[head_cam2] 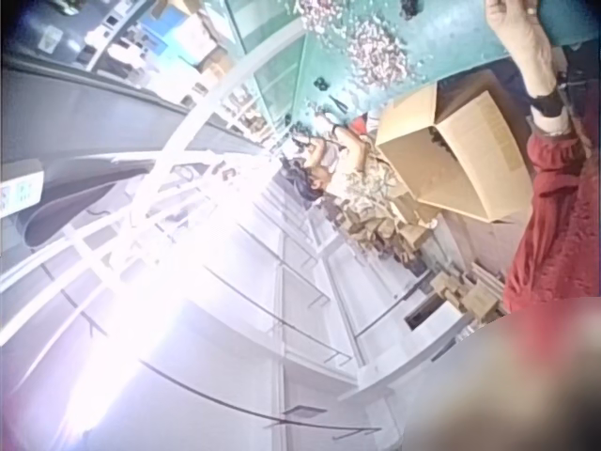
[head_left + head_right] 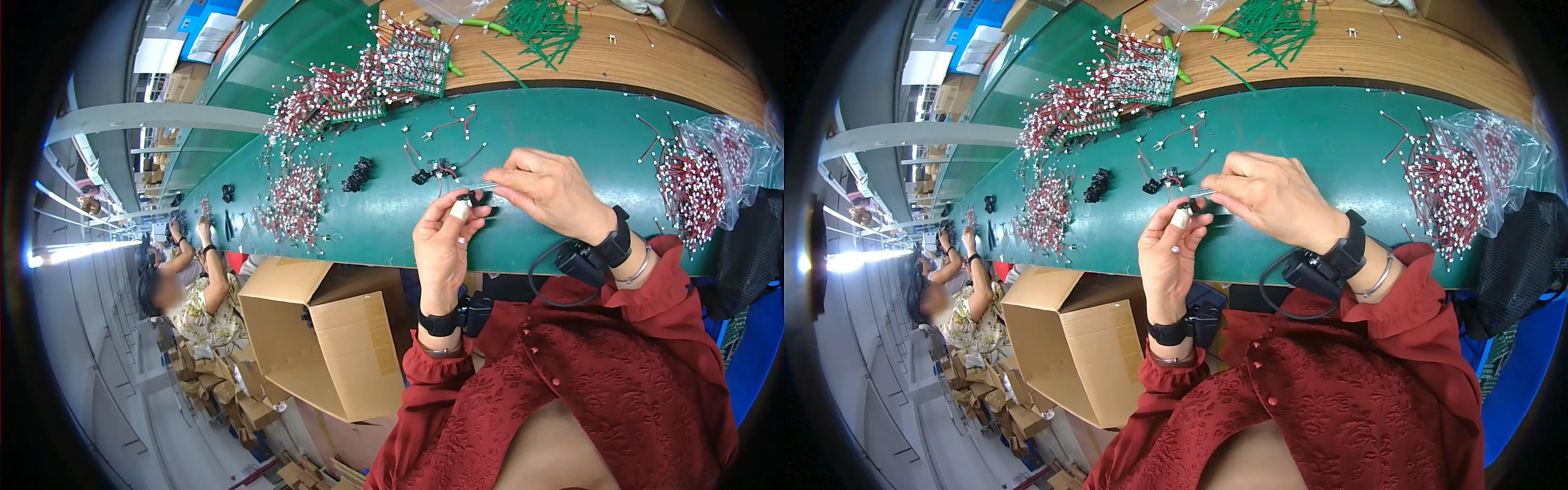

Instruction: The person assembles small electronic components by hand at a factory workbench. They repeatedly pick up small black modules and red wires, insert the wires into the modules, and place the assembled units on the table. Other workers are visible in the background performing similar tasks.

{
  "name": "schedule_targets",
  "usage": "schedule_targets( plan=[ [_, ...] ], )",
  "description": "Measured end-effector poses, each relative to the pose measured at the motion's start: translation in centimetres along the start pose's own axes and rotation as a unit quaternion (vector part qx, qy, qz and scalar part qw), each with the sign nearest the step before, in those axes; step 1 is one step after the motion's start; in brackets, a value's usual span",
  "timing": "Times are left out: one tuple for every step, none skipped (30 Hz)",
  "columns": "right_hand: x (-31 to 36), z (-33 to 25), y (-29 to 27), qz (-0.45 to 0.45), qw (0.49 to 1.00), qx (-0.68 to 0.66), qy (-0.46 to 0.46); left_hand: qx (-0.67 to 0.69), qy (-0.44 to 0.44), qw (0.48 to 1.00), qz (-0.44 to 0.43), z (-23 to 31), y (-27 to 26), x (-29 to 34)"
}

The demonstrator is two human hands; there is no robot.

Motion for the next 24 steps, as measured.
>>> schedule_targets(
  plan=[
    [0.0,-0.2,0.0,-0.003,1.000,0.006,-0.003,-0.022,-0.002,0.999,0.024,-0.2,-0.4,0.0],
    [0.0,-0.4,0.2,-0.014,1.000,0.020,-0.009,-0.027,0.006,0.999,0.024,-0.1,-0.3,0.1],
    [-0.1,-0.6,0.3,-0.026,0.999,0.034,-0.014,-0.033,0.007,0.999,0.030,-0.2,-0.4,0.1],
    [-0.1,-0.7,0.5,-0.039,0.998,0.047,-0.018,-0.040,0.008,0.999,0.036,-0.2,-0.4,0.1],
    [-0.1,-0.9,0.3,-0.036,0.997,0.055,-0.026,-0.044,0.015,0.998,0.039,-0.1,-0.4,0.1],
    [-0.1,-1.0,0.2,-0.035,0.997,0.061,-0.033,-0.048,0.022,0.998,0.043,0.0,-0.4,0.1],
    [-0.2,-1.2,0.2,-0.033,0.996,0.067,-0.041,-0.049,0.033,0.997,0.041,0.2,-0.3,0.2],
    [-0.2,-1.2,0.1,-0.030,0.997,0.067,-0.039,-0.047,0.033,0.998,0.038,0.2,-0.3,0.2],
    [-0.2,-1.1,0.0,-0.027,0.997,0.067,-0.038,-0.042,0.036,0.998,0.030,0.3,-0.2,0.2],
    [-0.2,-1.1,0.0,-0.026,0.997,0.067,-0.034,-0.038,0.035,0.998,0.026,0.3,-0.3,0.2],
    [-0.2,-1.2,0.0,-0.027,0.997,0.069,-0.038,-0.035,0.038,0.999,0.014,0.3,-0.2,0.2],
    [-0.2,-1.2,0.0,-0.028,0.996,0.070,-0.040,-0.032,0.038,0.999,0.007,0.2,-0.2,0.3],
    [-0.2,-1.3,0.0,-0.029,0.996,0.071,-0.042,-0.029,0.037,0.999,0.000,0.1,-0.2,0.3],
    [-0.2,-1.4,0.0,-0.028,0.996,0.068,-0.046,-0.027,0.037,0.999,-0.006,0.1,-0.2,0.3],
    [-0.2,-1.5,0.1,-0.028,0.996,0.065,-0.050,-0.024,0.037,0.999,-0.011,0.1,-0.3,0.2],
    [-0.3,-1.6,0.1,-0.027,0.996,0.061,-0.055,-0.022,0.037,0.999,-0.015,0.0,-0.4,0.2],
    [-0.3,-1.6,0.1,-0.029,0.996,0.062,-0.058,-0.019,0.040,0.999,-0.024,0.1,-0.4,0.2],
    [-0.3,-1.7,0.2,-0.032,0.996,0.063,-0.060,-0.018,0.042,0.998,-0.031,0.1,-0.4,0.2],
    [-0.3,-1.7,0.3,-0.035,0.995,0.063,-0.062,-0.016,0.044,0.998,-0.039,0.1,-0.4,0.2],
    [-0.3,-1.7,0.2,-0.034,0.995,0.065,-0.063,-0.007,0.030,0.999,-0.040,-0.1,-0.5,0.1],
    [-0.2,-1.8,0.2,-0.034,0.995,0.066,-0.063,0.002,0.016,0.999,-0.041,-0.3,-0.7,0.0],
    [-0.3,-1.8,0.2,-0.034,0.995,0.068,-0.064,0.010,0.003,0.999,-0.040,-0.6,-0.8,-0.1],
    [-0.3,-1.8,0.3,-0.034,0.995,0.066,-0.064,0.017,0.001,0.999,-0.041,-0.6,-0.8,-0.1],
    [-0.3,-1.8,0.3,-0.034,0.995,0.064,-0.064,0.024,0.000,0.999,-0.038,-0.7,-0.9,-0.1]
  ],
)
Point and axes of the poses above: each hand's wrist, its own x-axis away from the middle knuckle, its own y-axis out of the palm, z = x × y, the point moved 10 cm from there along -x, towards the middle knuckle, and after that the axes turned 13 degrees about -y, right-handed, at the moved point
